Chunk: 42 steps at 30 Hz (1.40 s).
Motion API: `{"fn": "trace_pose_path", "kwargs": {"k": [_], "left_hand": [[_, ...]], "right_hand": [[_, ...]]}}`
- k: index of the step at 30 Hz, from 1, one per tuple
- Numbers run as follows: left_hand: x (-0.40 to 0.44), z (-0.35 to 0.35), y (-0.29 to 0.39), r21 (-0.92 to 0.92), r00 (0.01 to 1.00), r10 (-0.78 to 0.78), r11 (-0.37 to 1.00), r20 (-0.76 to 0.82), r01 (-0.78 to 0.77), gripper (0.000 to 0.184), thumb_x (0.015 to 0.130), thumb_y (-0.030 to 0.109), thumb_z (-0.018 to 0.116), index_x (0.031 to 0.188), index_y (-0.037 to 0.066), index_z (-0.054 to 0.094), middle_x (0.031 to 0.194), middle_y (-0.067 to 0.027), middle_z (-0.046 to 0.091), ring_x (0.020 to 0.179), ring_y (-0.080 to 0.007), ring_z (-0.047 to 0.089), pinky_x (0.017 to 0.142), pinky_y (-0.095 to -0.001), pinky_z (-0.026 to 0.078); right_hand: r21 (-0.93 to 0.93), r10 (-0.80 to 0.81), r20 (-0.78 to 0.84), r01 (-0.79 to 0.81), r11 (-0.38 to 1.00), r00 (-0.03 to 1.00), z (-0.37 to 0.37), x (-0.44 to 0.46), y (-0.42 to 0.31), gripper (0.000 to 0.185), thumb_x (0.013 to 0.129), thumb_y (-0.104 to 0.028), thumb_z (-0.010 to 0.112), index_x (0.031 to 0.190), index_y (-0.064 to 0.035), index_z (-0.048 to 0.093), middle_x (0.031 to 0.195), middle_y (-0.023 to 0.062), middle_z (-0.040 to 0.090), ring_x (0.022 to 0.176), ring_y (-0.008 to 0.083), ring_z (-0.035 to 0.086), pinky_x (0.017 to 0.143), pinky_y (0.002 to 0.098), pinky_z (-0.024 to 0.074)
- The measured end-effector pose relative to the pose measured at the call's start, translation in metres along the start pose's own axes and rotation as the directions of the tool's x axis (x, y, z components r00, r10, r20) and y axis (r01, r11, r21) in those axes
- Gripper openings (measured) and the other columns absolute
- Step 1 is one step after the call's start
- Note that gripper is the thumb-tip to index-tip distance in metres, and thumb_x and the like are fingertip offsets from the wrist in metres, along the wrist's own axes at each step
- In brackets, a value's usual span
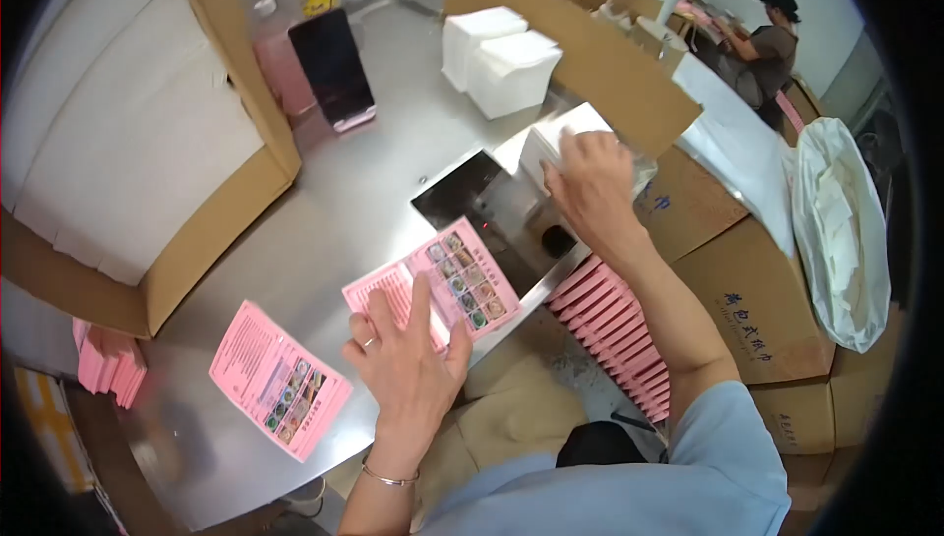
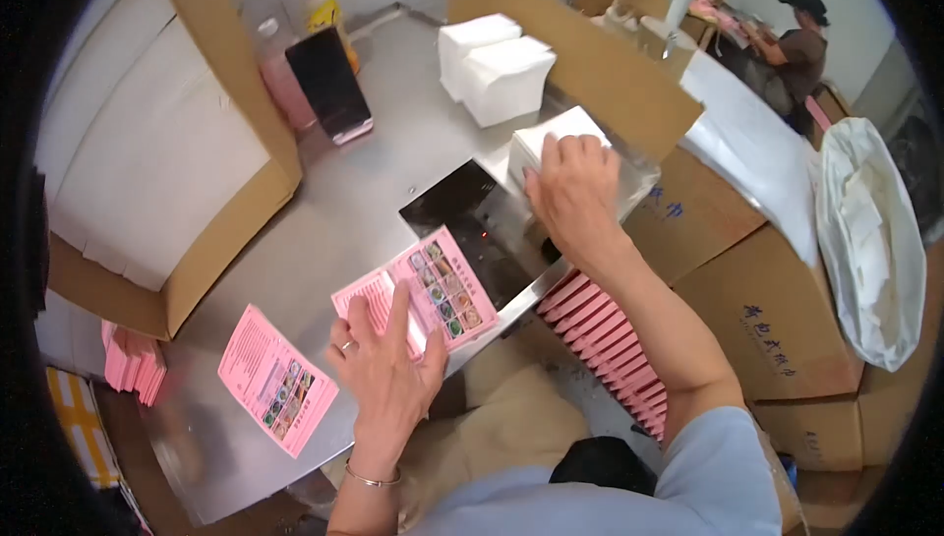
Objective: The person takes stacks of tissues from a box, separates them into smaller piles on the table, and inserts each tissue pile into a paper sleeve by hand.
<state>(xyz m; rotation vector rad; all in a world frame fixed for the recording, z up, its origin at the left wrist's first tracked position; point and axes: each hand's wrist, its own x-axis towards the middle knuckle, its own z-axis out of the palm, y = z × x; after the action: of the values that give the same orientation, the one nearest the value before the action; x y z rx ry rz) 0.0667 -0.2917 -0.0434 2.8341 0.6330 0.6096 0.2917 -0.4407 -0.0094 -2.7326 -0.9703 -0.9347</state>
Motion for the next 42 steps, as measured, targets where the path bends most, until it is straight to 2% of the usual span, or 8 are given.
{"fn": "trace_pose_path", "kwargs": {"k": [8, 13, 21, 27, 30, 34, 36, 42], "left_hand": [[0.002, -0.019, -0.004, -0.017, 0.985, 0.155, 0.988, 0.081, -0.154, 0.059, 0.080, 0.047, 0.074, 0.118, 0.004, 0.062, 0.124, -0.0136, 0.054, 0.102, -0.0340, 0.046, 0.085, -0.0470, 0.034], [-0.001, 0.008, -0.006, -0.177, 0.977, 0.190, 0.969, 0.095, -0.171, 0.055, 0.082, 0.033, 0.074, 0.123, 0.002, 0.058, 0.116, -0.0182, 0.052, 0.098, -0.0357, 0.048, 0.084, -0.0476, 0.040], [0.009, -0.014, -0.020, -0.279, 0.982, 0.173, 0.949, 0.079, -0.145, 0.077, 0.068, 0.028, 0.080, 0.136, 0.006, 0.053, 0.107, -0.0186, 0.053, 0.097, -0.0352, 0.051, 0.081, -0.0470, 0.040], [0.009, -0.021, -0.001, -0.308, 0.980, 0.167, 0.943, 0.105, -0.128, 0.072, 0.077, 0.006, 0.071, 0.145, 0.009, 0.049, 0.099, -0.0130, 0.054, 0.092, -0.0292, 0.054, 0.078, -0.0404, 0.042], [-0.013, -0.044, -0.031, -0.284, 0.982, 0.176, 0.947, 0.074, -0.148, 0.056, 0.073, 0.004, 0.071, 0.128, 0.006, 0.060, 0.100, -0.0137, 0.056, 0.092, -0.0300, 0.054, 0.079, -0.0442, 0.042], [-0.036, -0.061, -0.067, -0.223, 0.988, 0.018, 0.974, -0.151, -0.051, 0.032, 0.069, -0.003, 0.060, 0.100, 0.004, 0.061, 0.104, -0.0149, 0.060, 0.103, -0.0347, 0.055, 0.094, -0.0475, 0.041], [-0.048, -0.071, -0.096, 0.021, 0.965, -0.129, 0.990, -0.228, 0.138, 0.028, 0.071, -0.002, 0.057, 0.099, 0.004, 0.060, 0.103, -0.0153, 0.061, 0.105, -0.0359, 0.054, 0.099, -0.0520, 0.036], [-0.057, -0.080, -0.126, 0.178, 0.983, -0.156, 0.974, 0.093, 0.137, 0.029, 0.078, -0.001, 0.056, 0.107, 0.002, 0.058, 0.099, -0.0161, 0.059, 0.101, -0.0381, 0.054, 0.100, -0.0547, 0.034]], "right_hand": [[0.354, 0.047, -0.087, -0.013, 0.935, 0.995, 0.024, 0.007, 0.025, 0.021, 0.090, -0.017, 0.062, 0.077, -0.0028, 0.070, 0.086, 0.0094, 0.060, 0.088, 0.0286, 0.056, 0.076, 0.0432, 0.0455], [0.389, 0.052, -0.159, 0.014, 0.921, 0.986, 0.028, -0.006, 0.031, 0.023, 0.082, -0.003, 0.065, 0.104, -0.0039, 0.071, 0.098, 0.0135, 0.063, 0.095, 0.0314, 0.058, 0.079, 0.0449, 0.0480], [0.598, -0.612, -0.325, 0.658, 0.458, 0.721, -0.027, -0.094, -0.090, 0.033, 0.087, -0.010, 0.060, 0.118, -0.0001, 0.066, 0.118, 0.0181, 0.065, 0.117, 0.0362, 0.061, 0.106, 0.0637, 0.0403], [0.505, -0.393, 0.217, 0.241, 0.829, 0.894, 0.051, -0.030, -0.086, 0.034, 0.086, -0.015, 0.060, 0.117, -0.0015, 0.062, 0.109, 0.0193, 0.067, 0.103, 0.0378, 0.064, 0.099, 0.0657, 0.0401], [0.489, -0.208, 0.688, -0.233, 0.840, 0.695, 0.056, -0.012, -0.049, 0.027, 0.087, -0.014, 0.059, 0.111, -0.0029, 0.064, 0.099, 0.0207, 0.069, 0.098, 0.0357, 0.067, 0.096, 0.0541, 0.0458], [0.237, -0.270, 0.760, 0.135, 0.962, 0.591, 0.000, -0.016, -0.054, 0.019, 0.089, -0.016, 0.062, 0.104, -0.0051, 0.066, 0.090, 0.0120, 0.070, 0.084, 0.0342, 0.070, 0.079, 0.0422, 0.0542], [0.308, -0.164, -0.133, 0.199, 0.931, 0.977, -0.020, -0.014, -0.040, 0.019, 0.088, -0.022, 0.067, 0.097, -0.0043, 0.066, 0.088, 0.0112, 0.066, 0.084, 0.0319, 0.065, 0.075, 0.0421, 0.0494], [0.146, -0.001, -0.098, 0.015, 0.989, 0.995, 0.037, -0.003, 0.019, 0.019, 0.090, -0.023, 0.067, 0.090, -0.0038, 0.067, 0.090, 0.0113, 0.058, 0.092, 0.0282, 0.055, 0.078, 0.0427, 0.0418]]}}
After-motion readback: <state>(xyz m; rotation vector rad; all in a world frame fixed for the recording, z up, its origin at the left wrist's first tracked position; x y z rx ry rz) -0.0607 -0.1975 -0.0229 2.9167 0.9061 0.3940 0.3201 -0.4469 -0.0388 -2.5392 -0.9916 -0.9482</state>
